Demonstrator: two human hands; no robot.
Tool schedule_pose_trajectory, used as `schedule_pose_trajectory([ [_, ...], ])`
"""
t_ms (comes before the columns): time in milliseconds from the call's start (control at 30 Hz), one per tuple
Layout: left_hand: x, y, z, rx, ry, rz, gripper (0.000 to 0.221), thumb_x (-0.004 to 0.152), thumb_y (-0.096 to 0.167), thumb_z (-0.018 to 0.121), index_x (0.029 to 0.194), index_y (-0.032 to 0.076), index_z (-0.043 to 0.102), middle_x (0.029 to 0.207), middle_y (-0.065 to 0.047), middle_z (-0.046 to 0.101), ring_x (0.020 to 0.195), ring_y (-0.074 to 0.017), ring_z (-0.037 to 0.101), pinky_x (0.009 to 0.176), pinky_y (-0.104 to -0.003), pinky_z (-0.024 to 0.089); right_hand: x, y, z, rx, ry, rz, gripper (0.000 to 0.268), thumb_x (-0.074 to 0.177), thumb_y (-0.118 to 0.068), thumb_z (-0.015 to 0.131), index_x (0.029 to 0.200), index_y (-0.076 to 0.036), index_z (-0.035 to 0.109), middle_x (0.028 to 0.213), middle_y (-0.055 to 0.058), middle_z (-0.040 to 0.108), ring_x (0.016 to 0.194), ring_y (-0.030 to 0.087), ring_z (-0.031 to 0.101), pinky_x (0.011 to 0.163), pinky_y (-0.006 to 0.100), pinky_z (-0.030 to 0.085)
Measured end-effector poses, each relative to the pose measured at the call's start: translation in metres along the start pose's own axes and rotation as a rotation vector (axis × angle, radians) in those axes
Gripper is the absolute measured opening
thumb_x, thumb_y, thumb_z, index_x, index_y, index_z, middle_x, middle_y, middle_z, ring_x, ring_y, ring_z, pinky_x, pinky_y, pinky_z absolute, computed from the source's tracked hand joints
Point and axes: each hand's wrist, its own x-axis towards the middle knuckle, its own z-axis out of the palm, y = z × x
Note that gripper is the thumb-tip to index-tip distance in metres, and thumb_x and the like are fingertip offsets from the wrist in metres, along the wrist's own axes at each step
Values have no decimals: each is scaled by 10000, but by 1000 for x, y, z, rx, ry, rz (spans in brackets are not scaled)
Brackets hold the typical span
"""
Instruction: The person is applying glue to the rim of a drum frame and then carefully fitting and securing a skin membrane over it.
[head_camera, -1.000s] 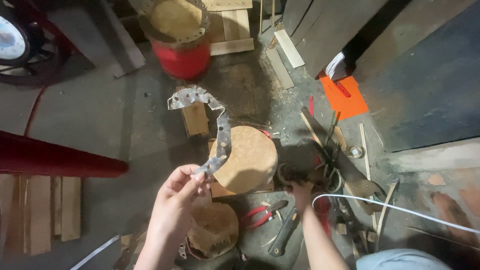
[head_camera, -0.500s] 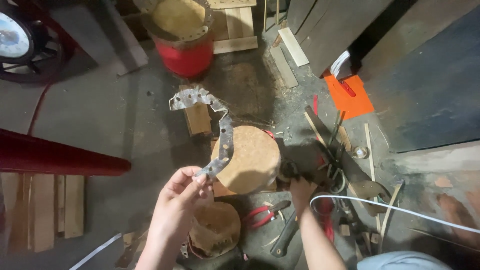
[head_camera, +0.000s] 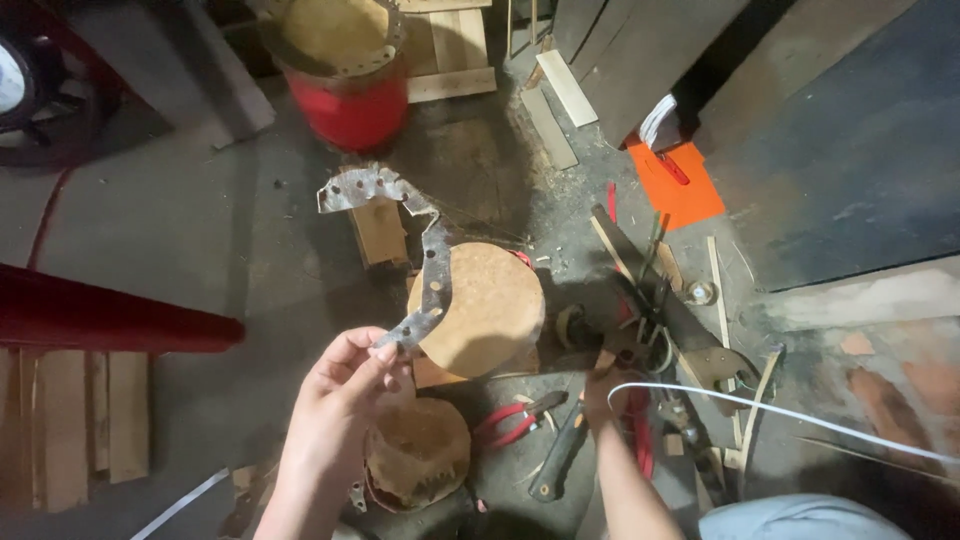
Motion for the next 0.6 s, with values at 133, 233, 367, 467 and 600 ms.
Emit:
schedule_pose_trajectory([
  [133,0,-3,-2,16,-31,37,162,955,18,650,1096,-54,683,918,-172,673,753,-162,545,667,-277,457,-3,11,23,283,-21,265,382,958,-301,530,877,38,689,758,241,687,596,434,627,558,524,481],
  [233,-1,-7,-4,-20,-48,8,151,960,34,656,1086,-45,684,872,-143,645,734,-163,544,622,-250,438,-10,-13,-44,499,169,197,253,1011,-159,518,928,69,593,774,226,597,645,370,542,650,476,443],
  [367,-2,-6,-5,11,-74,49,146,959,40,658,1080,-36,689,869,-141,661,760,-163,554,674,-261,441,16,-36,-110,798,123,287,256,1044,-238,432,901,-33,487,767,97,501,666,232,441,618,396,368],
  [467,-11,1,-1,20,-65,47,148,961,40,658,1077,-47,690,870,-145,661,765,-164,558,684,-270,455,44,55,-24,690,281,296,196,971,-182,547,896,-4,518,792,143,532,692,304,482,636,428,387],
  [600,-15,4,-1,16,-45,32,132,960,46,666,1056,-42,686,871,-146,656,749,-175,553,690,-293,478,68,107,44,377,238,549,253,910,-132,616,1055,64,684,886,268,691,750,423,656,692,496,543],
])
